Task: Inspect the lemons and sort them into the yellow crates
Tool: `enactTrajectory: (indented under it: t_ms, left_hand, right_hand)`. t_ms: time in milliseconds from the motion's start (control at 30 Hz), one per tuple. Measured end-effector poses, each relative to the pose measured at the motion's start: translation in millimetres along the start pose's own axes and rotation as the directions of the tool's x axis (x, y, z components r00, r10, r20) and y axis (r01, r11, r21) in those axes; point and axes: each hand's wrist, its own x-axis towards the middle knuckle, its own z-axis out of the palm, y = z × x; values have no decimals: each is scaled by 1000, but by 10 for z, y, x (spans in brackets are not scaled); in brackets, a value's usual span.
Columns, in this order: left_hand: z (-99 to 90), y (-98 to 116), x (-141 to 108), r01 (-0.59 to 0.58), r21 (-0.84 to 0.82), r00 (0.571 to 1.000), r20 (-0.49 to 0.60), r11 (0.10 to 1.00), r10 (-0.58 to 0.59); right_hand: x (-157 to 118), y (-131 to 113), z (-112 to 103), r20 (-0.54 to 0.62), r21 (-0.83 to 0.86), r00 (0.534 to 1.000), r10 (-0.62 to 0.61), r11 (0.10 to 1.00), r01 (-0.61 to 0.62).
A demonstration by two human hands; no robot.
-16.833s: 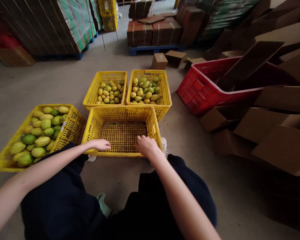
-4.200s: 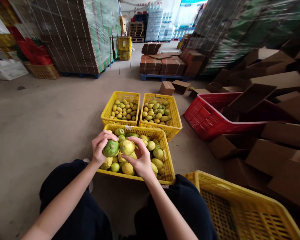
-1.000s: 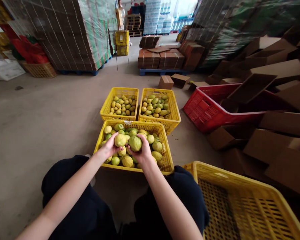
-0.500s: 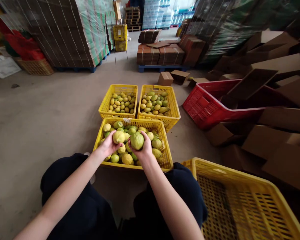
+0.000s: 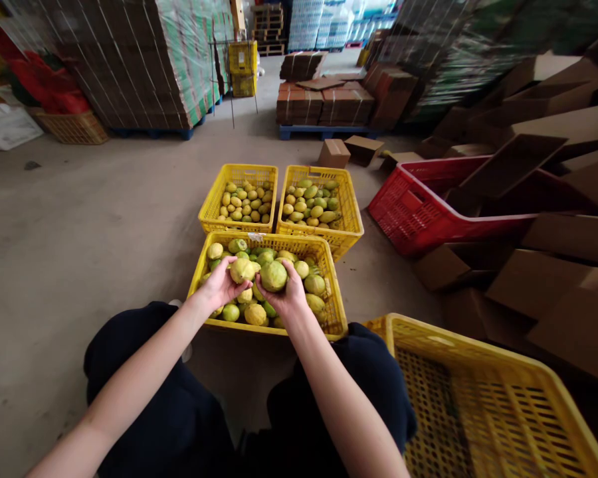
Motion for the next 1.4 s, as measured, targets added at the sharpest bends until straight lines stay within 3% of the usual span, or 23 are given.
enactTrajectory:
  t_ms: [167,400,467,533,600,633,700,767,833,1000,1200,1300,1367,1400]
  left_hand:
    - [-7,-5,-2,-26,12,1000,15,1000,26]
    - [-93,23,72,-188,88,980,83,978,181]
    - [-113,15,78,-309,118,948,113,944,296]
    - [-122,2,59,-474,196,879,163,858,449]
    - [-120,-7,10,-650,311,759,226,693,611]
    - [-116,-8,-28,-721,364,687,267,589,676]
    - [-102,-6,-125,-808,437,560,359,396,747]
    - [-81,-1,-236,-837,476,492,440,270,751]
    - [-60,1,-331,-840,497,476,483,217,735]
    - [-43,-5,-391,-834,481,510,481,272,714]
    - [-91,8,-359,-841,503,483,529,200,698]
    - [-99,3,-358,-839,498,493,521,222,697]
    - [-93,-1,-332,-822,460,541,449,335,711]
    - [-86,2,-310,-799,423,585,384,427,715]
  right_hand:
    - [-8,12,3,6,-7,1000,-14,1000,14]
    - [-51,-70,11,51,-23,989,-141,990,142]
    - [-59,-95,2,103,-79,977,-189,977,197]
    - [-70,-96,-10,157,-180,946,-285,933,311]
    - [-94,-74,-23,230,-295,853,-469,801,520]
    - [-113,-57,-28,276,-343,771,-574,690,637]
    - [-168,-21,-35,376,-410,564,-735,414,813]
    - [-236,13,-40,466,-439,396,-791,182,880]
    - [-298,42,-47,521,-434,318,-792,74,898]
    - [-339,96,-85,610,-418,296,-735,19,908]
    - [-320,129,-107,630,-411,287,-721,3,912]
    - [-333,131,-92,634,-406,285,-719,4,914]
    - [-337,112,-68,605,-411,339,-720,83,908]
    - [-333,92,-52,574,-413,402,-714,172,894]
